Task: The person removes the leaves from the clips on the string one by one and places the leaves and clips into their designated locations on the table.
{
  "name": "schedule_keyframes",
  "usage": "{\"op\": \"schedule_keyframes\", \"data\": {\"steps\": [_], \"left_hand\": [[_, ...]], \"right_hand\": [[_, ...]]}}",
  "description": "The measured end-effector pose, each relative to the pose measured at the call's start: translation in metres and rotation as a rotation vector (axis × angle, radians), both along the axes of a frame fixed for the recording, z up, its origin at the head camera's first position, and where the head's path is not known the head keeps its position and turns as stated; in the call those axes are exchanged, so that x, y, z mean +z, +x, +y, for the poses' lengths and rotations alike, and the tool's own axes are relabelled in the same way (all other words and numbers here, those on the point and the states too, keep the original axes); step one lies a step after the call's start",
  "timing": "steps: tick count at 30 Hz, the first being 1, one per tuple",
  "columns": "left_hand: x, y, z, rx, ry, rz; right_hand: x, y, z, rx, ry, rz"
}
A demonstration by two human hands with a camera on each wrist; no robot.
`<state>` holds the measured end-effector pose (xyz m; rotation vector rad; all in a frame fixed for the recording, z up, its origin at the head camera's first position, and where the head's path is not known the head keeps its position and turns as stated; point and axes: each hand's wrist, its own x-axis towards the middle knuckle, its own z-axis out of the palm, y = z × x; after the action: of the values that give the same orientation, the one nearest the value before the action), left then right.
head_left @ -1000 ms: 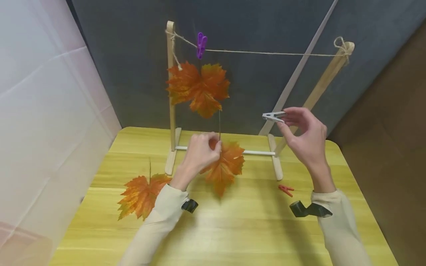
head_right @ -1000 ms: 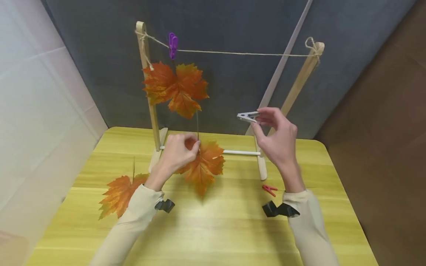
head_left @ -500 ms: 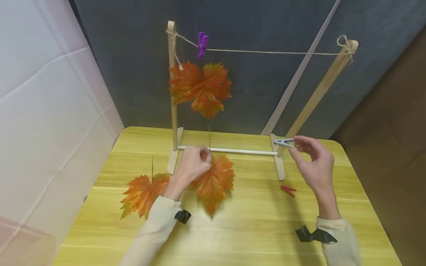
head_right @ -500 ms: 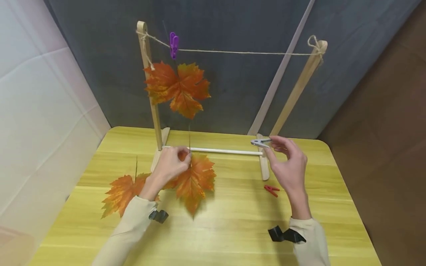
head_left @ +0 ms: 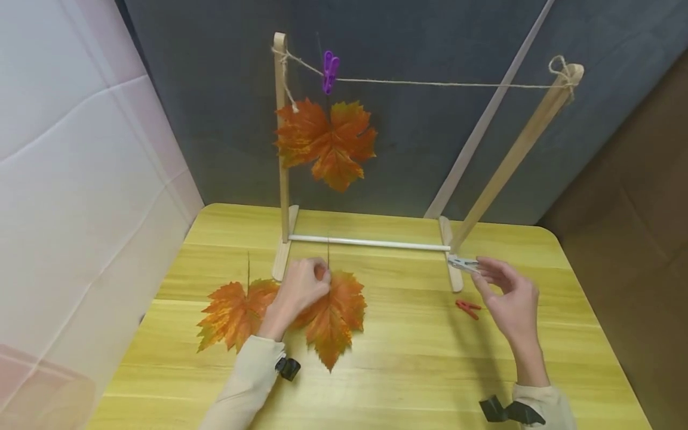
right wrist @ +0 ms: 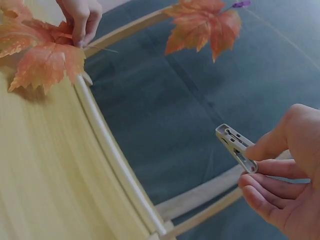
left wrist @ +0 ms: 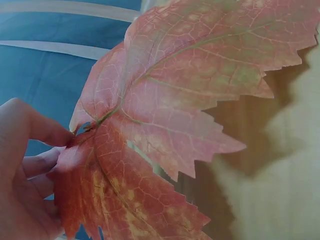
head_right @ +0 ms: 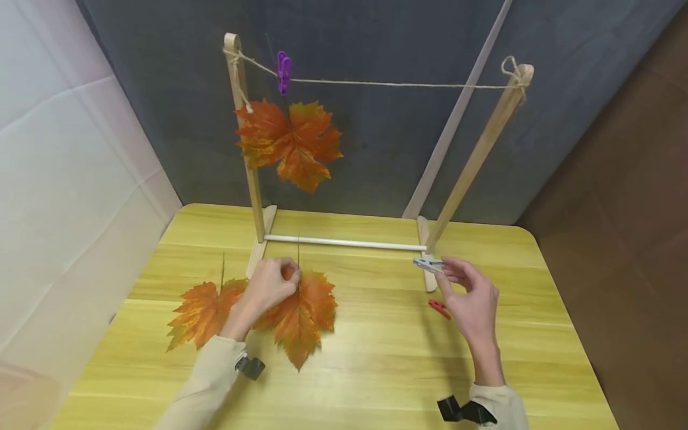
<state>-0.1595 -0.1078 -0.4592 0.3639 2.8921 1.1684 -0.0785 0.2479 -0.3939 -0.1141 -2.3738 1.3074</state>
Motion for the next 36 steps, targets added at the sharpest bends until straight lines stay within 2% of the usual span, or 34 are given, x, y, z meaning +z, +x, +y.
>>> {"op": "schedule_keyframes", "data": {"steps": [7,13,17,25,32,36], "left_hand": [[-0.018,0.003,-0.004,0.022,-0.016,-0.016],[-0.03,0.004,-0.007,0.033,-0.031,-0.041],[-0.037,0.001,-0.008,0.044,-0.056,-0.026],[-0.049,-0.003,-0.007,0.09,-0.134,-0.039],[-0.057,-0.001,-0.008,0.088,-0.167,-0.031],[-0.06,0.0,-0.008,0.086,-0.187,-0.028]], "right_hand": [[-0.021,0.016,0.013,-0.042,0.057,-0.112],[-0.037,0.029,0.027,-0.042,0.131,-0.172],[-0.048,0.036,0.031,-0.053,0.158,-0.24],[-0.071,0.049,0.036,-0.063,0.156,-0.374],[-0.088,0.056,0.037,-0.078,0.094,-0.458],[-0.1,0.058,0.038,-0.093,0.106,-0.484]]}}
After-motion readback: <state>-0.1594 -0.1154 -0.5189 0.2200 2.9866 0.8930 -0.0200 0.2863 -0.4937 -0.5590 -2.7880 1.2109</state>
